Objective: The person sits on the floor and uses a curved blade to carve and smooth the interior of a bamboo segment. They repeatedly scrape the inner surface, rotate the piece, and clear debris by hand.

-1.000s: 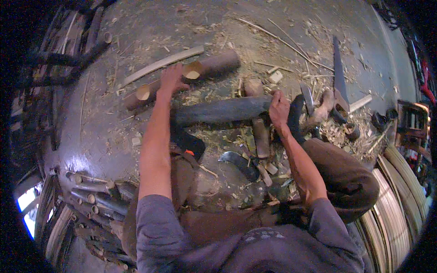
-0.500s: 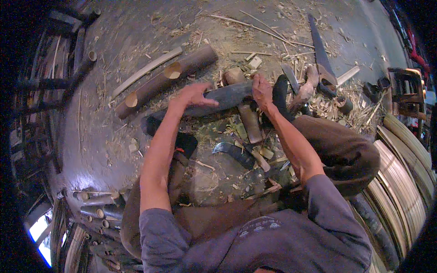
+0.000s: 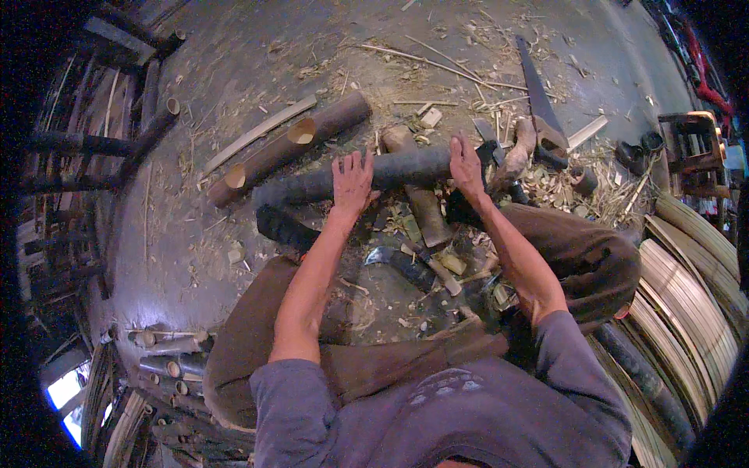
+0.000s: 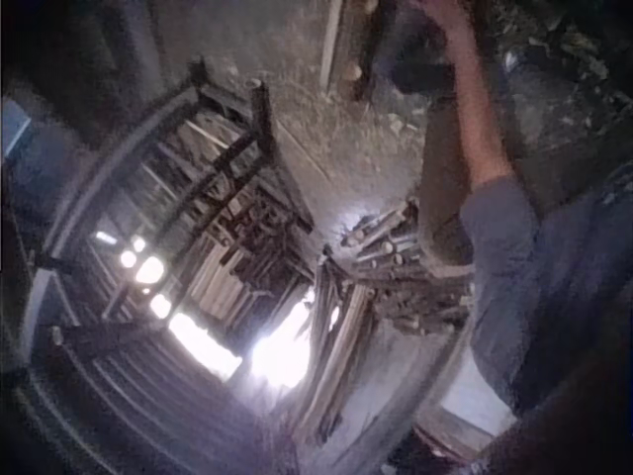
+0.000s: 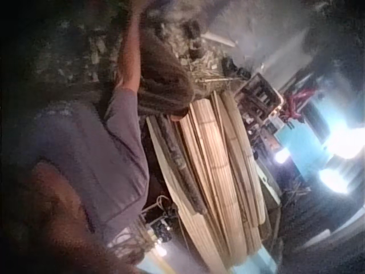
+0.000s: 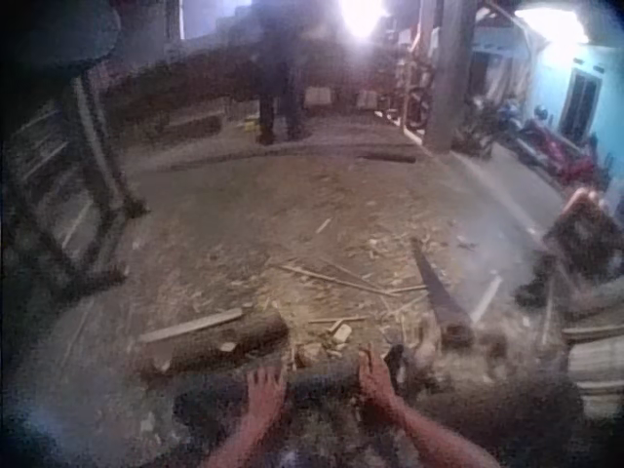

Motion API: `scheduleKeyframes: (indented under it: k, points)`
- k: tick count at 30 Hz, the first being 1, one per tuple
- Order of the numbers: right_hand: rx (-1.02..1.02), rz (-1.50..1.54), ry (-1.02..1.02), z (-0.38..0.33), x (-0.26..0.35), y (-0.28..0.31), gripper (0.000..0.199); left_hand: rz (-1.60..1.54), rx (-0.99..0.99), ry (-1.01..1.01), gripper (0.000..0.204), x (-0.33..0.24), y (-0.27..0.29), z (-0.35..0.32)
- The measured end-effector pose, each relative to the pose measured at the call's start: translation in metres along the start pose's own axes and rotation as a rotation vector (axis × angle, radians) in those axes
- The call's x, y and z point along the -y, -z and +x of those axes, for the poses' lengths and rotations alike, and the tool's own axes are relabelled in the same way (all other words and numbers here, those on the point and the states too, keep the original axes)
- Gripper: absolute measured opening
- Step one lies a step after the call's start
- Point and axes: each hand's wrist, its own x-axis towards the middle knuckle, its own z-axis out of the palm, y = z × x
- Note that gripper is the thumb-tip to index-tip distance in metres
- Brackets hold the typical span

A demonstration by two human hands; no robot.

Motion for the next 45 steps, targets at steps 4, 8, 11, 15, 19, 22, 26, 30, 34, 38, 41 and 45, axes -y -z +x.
scheduleKeyframes:
  k: [4, 8, 11, 15, 19, 22, 26, 30, 34, 38, 41, 45]
  points:
    - [0.133, -0.039, -0.185, -0.002, 0.006, -0.004, 0.045, -0.228, 0.229, 0.030, 0.093, 0.010, -0.015, -0.006]
    - [0.150, -0.052, -0.310, 0.002, 0.009, -0.014, 0.055, -0.069, 0.177, 0.112, 0.089, -0.007, -0.016, -0.008]
    - [0.147, -0.044, -0.248, 0.002, 0.004, -0.017, 0.054, -0.041, 0.074, 0.177, 0.086, -0.025, -0.008, -0.014]
    - [0.146, -0.084, -0.195, -0.007, 0.003, -0.009, 0.057, -0.122, 0.100, 0.134, 0.090, -0.011, -0.004, -0.005]
    - [-0.128, -0.025, -0.108, -0.046, -0.006, -0.018, 0.060, -0.153, 0.135, 0.126, 0.092, -0.012, -0.007, -0.007]
    - [0.011, -0.078, 0.004, -0.103, 0.021, -0.024, 0.056, -0.118, 0.052, 0.132, 0.092, -0.009, -0.003, -0.016]
    - [0.160, -0.316, 0.147, -0.143, 0.014, -0.028, 0.060, -0.241, 0.077, 0.094, 0.092, -0.022, -0.002, -0.002]
    - [0.237, -0.377, 0.179, -0.144, 0.009, -0.031, 0.068, -0.263, 0.169, 0.120, 0.091, -0.029, -0.006, 0.017]
    - [0.268, -0.361, 0.183, -0.144, 0.004, -0.030, 0.073, -0.288, 0.233, 0.115, 0.090, -0.026, -0.007, 0.024]
    - [0.295, -0.366, 0.178, -0.145, 0.006, -0.027, 0.074, -0.380, 0.360, 0.125, 0.090, -0.022, -0.005, 0.032]
    - [0.325, -0.349, 0.157, -0.143, 0.004, -0.025, 0.074, -0.365, 0.420, 0.125, 0.091, -0.026, -0.005, 0.037]
    - [0.332, -0.363, 0.163, -0.142, 0.008, -0.025, 0.075, -0.337, 0.410, 0.166, 0.095, -0.025, -0.011, 0.036]
